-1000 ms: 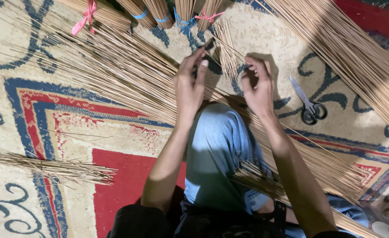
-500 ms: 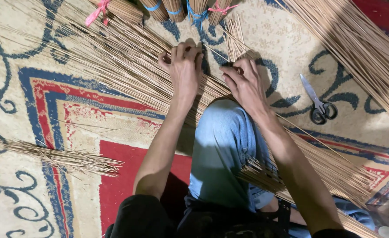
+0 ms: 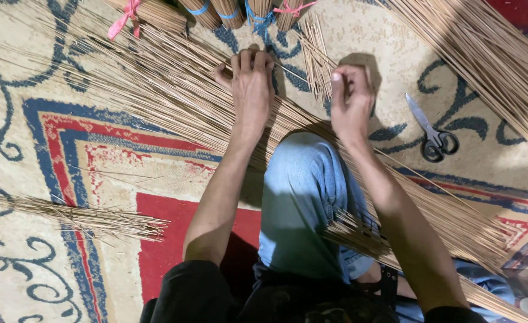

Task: Trimming and bundling wooden sticks to prepare them for broom assembly

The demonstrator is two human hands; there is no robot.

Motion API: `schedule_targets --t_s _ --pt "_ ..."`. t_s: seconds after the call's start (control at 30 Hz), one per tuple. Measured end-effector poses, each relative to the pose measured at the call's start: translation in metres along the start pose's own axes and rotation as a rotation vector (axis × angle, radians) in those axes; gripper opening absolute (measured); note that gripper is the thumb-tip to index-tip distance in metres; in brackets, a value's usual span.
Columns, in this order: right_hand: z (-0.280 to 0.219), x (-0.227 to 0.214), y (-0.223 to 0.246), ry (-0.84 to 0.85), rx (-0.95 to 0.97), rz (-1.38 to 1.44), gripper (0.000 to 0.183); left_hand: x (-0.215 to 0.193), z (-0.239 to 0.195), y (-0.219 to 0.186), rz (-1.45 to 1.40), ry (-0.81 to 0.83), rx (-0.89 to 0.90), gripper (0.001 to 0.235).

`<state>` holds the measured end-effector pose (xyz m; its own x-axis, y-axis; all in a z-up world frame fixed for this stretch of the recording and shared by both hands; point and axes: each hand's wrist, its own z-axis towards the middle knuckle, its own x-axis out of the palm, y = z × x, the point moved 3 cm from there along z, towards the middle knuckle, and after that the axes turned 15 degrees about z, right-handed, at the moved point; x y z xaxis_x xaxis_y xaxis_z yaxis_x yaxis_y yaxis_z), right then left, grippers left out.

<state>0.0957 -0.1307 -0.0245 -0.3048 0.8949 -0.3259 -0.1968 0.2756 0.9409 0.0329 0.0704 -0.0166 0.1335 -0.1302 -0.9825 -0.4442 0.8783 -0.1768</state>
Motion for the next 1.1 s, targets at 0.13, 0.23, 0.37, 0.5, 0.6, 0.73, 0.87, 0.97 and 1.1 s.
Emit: schedule_targets --t_s 0.13,0.23,0.37,0.5,0.6,0.73,0.87,0.97,1.1 --pt "0.002 -0.013 -0.006 0.084 0.181 0.183 0.027 -0.008 -0.011 -0.027 -0.056 0.024 -0.018 0.02" --pt "0.0 -0.021 0.0 0.079 0.117 0.032 0.039 -0.008 -0.019 -0.044 -0.205 0.145 0.119 0.062" --pt "0.006 -0.028 0.033 0.113 -0.072 -0.11 0.031 -0.016 -0.028 -0.033 -0.11 0.127 -0.073 0.045" --pt "0.002 -0.025 0.045 0.25 -0.143 -0.343 0.016 -0.011 -0.031 -0.03 0.014 0.179 -0.121 0.032" --pt "0.005 -0.021 0.017 0.266 -0.174 -0.298 0.01 -0.017 -0.026 -0.048 0.026 0.175 -0.08 0.026" --pt "0.004 -0.025 -0.001 0.203 -0.078 -0.103 0.011 -0.007 -0.02 -0.063 0.042 0.218 -0.012 0.054" --pt "0.007 -0.033 -0.02 0.011 0.072 0.021 0.012 0.012 -0.026 -0.062 -0.083 0.274 0.003 0.067" --pt "0.019 -0.024 -0.008 0.055 0.05 0.028 0.017 0.005 -0.021 -0.055 -0.329 0.221 -0.068 0.058" --pt "0.022 -0.016 -0.008 0.075 -0.079 -0.183 0.035 0.015 -0.013 -0.047 -0.568 0.216 -0.175 0.026"
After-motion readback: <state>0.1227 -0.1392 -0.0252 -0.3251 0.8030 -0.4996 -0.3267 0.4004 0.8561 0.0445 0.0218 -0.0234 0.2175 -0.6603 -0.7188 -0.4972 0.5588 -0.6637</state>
